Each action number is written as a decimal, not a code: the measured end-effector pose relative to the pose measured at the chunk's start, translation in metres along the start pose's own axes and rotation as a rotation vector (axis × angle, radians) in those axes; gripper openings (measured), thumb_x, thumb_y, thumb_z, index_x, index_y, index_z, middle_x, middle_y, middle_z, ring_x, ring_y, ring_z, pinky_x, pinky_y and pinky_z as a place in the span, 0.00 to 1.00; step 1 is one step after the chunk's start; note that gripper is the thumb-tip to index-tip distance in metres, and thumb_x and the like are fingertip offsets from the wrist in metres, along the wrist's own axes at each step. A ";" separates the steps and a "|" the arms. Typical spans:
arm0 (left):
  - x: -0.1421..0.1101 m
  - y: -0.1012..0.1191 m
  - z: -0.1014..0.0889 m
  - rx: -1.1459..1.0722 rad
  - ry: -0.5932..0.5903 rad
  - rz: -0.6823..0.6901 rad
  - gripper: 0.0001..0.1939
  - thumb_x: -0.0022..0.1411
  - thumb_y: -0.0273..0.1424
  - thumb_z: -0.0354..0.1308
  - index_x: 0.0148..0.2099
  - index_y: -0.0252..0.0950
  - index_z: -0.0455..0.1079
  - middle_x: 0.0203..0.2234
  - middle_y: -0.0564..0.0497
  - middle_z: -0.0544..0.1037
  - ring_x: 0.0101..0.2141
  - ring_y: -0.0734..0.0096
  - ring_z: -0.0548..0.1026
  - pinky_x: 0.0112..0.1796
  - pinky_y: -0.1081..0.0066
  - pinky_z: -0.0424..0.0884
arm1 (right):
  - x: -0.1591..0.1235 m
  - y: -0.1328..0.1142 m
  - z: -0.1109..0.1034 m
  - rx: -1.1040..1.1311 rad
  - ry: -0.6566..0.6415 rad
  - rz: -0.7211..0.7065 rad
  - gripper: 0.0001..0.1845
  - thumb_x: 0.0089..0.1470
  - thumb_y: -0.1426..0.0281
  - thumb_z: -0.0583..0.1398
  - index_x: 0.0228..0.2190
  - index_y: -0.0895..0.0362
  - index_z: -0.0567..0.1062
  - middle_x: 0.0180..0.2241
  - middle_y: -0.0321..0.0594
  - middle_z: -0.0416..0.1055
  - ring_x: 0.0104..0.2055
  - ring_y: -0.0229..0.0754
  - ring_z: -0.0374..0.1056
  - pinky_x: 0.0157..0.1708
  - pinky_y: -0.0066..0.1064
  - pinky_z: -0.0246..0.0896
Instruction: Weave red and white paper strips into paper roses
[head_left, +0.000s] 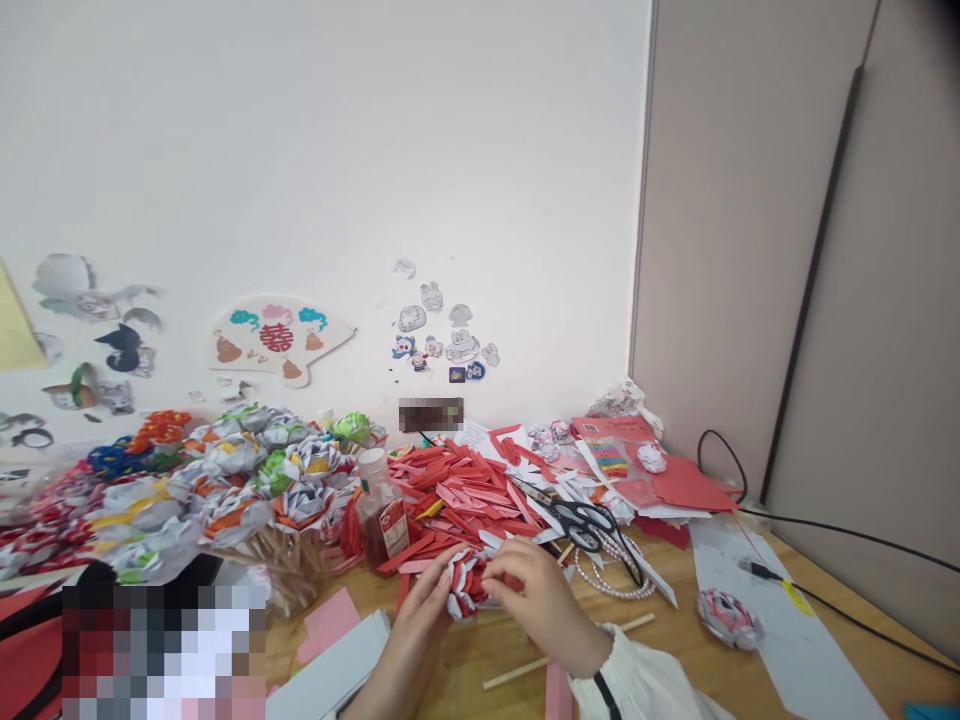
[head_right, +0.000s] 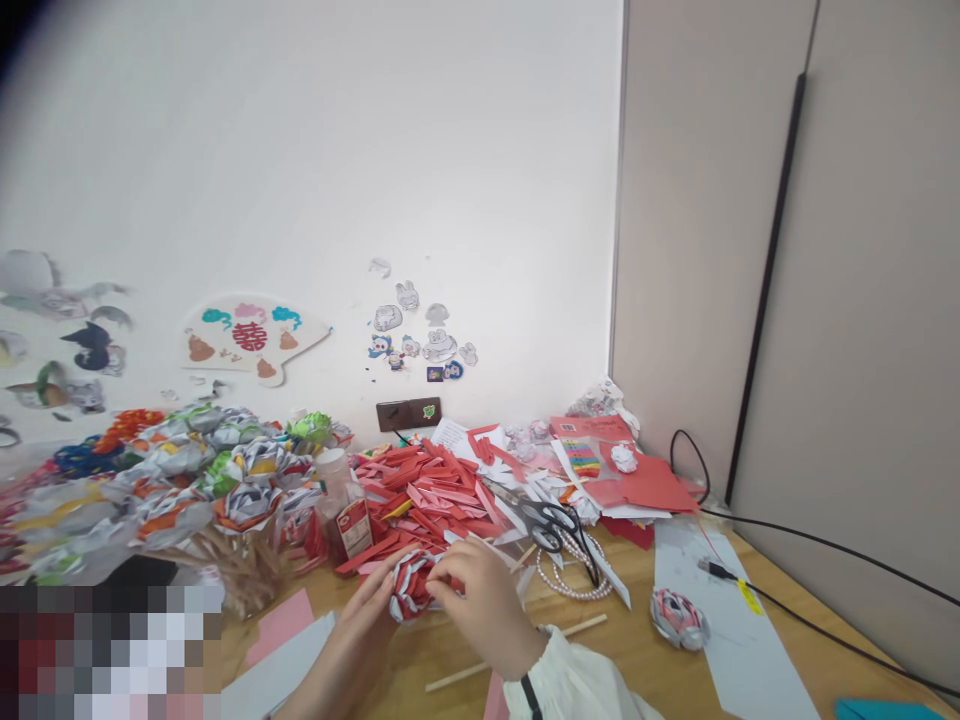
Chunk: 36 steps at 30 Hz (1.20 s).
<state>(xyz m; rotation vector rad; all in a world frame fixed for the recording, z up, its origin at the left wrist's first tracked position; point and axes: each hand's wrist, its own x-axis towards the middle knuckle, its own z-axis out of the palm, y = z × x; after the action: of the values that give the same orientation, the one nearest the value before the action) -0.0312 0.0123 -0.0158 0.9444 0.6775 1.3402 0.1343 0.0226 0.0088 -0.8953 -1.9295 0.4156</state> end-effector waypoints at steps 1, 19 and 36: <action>0.000 0.000 -0.001 -0.002 0.001 0.003 0.18 0.54 0.38 0.60 0.47 0.41 0.72 0.46 0.45 0.76 0.49 0.57 0.71 0.50 0.61 0.62 | 0.000 0.000 0.000 0.004 -0.003 0.009 0.07 0.48 0.78 0.63 0.24 0.56 0.75 0.27 0.34 0.71 0.32 0.38 0.65 0.35 0.27 0.55; 0.002 0.000 0.002 0.116 0.018 0.009 0.19 0.50 0.41 0.63 0.45 0.41 0.73 0.44 0.46 0.77 0.45 0.57 0.72 0.46 0.63 0.65 | 0.001 -0.001 0.000 0.151 -0.025 0.121 0.07 0.42 0.78 0.65 0.26 0.55 0.78 0.27 0.35 0.72 0.32 0.38 0.66 0.34 0.27 0.57; 0.001 0.000 0.002 0.250 0.026 0.066 0.20 0.49 0.41 0.63 0.46 0.42 0.72 0.47 0.47 0.75 0.50 0.53 0.69 0.50 0.59 0.64 | 0.001 -0.003 -0.001 0.141 -0.003 0.150 0.04 0.41 0.75 0.64 0.25 0.55 0.76 0.26 0.34 0.70 0.31 0.38 0.64 0.32 0.26 0.57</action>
<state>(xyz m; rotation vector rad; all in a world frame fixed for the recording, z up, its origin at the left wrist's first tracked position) -0.0297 0.0134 -0.0149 1.1590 0.8548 1.3476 0.1331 0.0210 0.0115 -0.9496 -1.8168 0.6338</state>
